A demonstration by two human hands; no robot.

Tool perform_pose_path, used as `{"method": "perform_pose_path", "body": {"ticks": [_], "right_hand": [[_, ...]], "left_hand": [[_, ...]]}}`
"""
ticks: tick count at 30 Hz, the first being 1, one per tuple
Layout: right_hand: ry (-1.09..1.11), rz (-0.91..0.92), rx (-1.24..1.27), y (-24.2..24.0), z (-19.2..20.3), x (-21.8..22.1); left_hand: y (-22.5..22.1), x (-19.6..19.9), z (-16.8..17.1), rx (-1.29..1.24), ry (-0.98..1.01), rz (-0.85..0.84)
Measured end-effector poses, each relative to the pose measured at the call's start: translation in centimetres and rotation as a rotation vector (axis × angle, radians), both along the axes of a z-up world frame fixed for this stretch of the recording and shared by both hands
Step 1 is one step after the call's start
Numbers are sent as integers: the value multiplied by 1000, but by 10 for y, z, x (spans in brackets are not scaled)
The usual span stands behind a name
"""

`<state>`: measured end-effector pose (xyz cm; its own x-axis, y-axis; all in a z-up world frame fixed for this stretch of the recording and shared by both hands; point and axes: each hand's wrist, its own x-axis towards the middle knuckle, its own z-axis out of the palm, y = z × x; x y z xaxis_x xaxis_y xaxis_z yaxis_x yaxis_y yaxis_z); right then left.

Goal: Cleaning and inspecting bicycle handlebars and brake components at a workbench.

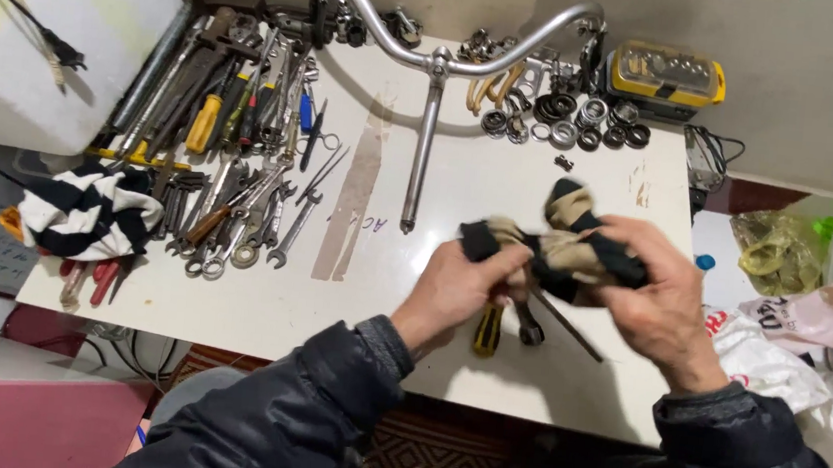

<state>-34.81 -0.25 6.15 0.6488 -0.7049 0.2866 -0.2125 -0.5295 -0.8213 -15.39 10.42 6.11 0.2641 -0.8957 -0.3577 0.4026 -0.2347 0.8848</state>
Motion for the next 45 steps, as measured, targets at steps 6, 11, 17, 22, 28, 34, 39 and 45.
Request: {"method": "perform_pose_path", "body": {"ticks": [6,11,17,22,28,34,39,45], "right_hand": [[-65,-318,84,-26,-4,-35],[-115,-595,185,-55,-21,-62],[1132,-531,296,-48,-19,-35],[1035,-238,22,-40,-46,-16],[842,-436,93,-43,-49,-16],[1240,-213,69,-29,-2,-6],[1233,-62,59,-17,-22,-1],[925,123,119,-4,-17,12]], "left_hand": [[4,27,-2,0,-2,142],[15,32,-6,248,-244,-27],[16,30,-58,291,-1130,-417],[17,34,-59,292,-1180,-536],[19,21,-47,329,-1103,-572],[20,16,-59,260,-1119,-628],[18,9,-66,261,-1078,-604],[10,1,-76,294,-1075,-608]]}}
